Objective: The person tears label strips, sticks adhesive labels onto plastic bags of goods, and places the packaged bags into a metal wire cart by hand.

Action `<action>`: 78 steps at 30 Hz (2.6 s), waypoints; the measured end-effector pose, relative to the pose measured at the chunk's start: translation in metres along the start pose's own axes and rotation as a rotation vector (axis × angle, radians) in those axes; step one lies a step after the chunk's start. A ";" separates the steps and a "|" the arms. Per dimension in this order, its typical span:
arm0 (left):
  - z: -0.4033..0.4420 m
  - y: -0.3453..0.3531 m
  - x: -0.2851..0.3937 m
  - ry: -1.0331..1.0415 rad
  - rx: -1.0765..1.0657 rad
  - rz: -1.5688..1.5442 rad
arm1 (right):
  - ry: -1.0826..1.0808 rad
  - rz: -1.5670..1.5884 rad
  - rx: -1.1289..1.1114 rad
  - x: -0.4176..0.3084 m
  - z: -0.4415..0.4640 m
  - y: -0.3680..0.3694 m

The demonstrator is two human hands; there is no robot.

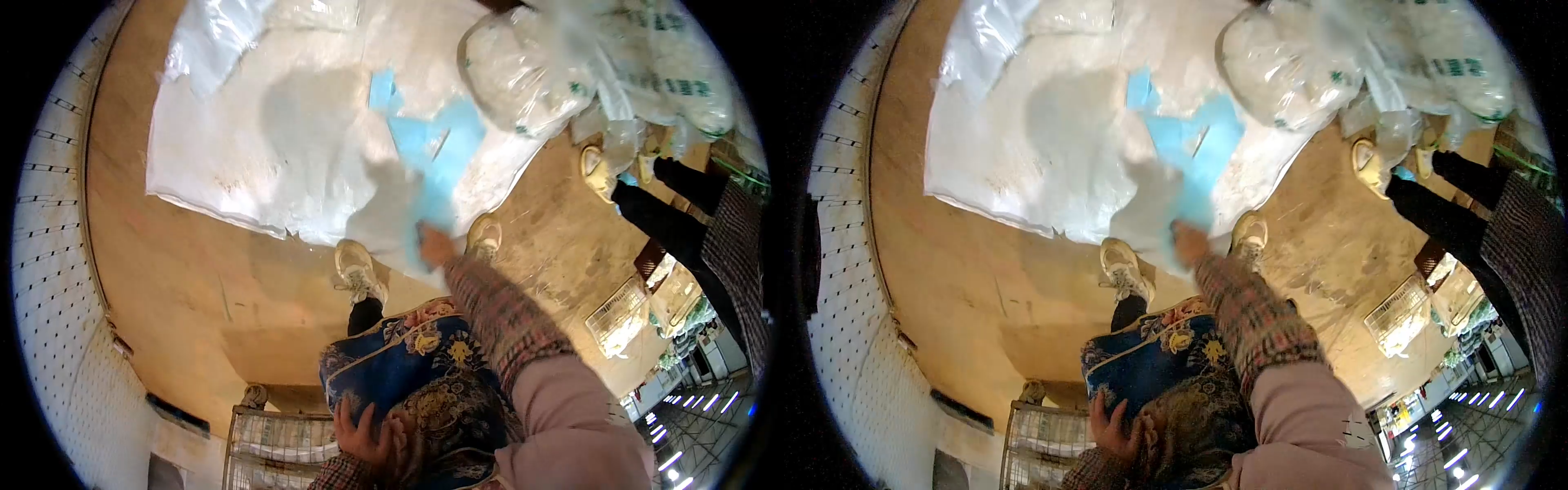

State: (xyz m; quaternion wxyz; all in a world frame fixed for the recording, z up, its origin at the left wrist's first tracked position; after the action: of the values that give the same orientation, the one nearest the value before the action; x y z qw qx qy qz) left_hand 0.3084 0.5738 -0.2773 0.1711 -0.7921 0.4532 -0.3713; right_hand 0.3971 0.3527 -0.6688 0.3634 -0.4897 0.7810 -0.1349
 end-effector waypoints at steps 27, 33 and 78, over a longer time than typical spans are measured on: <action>-0.075 -0.250 0.265 -0.185 -1.795 -1.394 | -0.269 0.260 0.786 -0.320 -0.474 -0.513; -0.068 -0.327 0.355 0.544 -0.970 -1.323 | -0.425 0.276 0.903 -0.312 -0.492 -0.560; 0.188 -0.607 0.612 1.013 -0.310 -0.988 | -0.651 0.621 0.325 -0.371 -0.259 -0.913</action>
State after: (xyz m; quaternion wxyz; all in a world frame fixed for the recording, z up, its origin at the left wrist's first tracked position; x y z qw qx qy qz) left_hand 0.9988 0.3659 0.2312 -0.3619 -0.6502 0.1131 -0.6583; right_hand 0.9196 0.1937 0.1914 0.6843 -0.1870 0.7045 0.0201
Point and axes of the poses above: each hand's wrist, its own z-axis towards the middle knuckle, its own y-axis out of the palm, x = y × z, the point moved 7 cm from there along z, towards the middle knuckle, and after that the axes turned 4 degrees about -z, right-handed, at the moved point
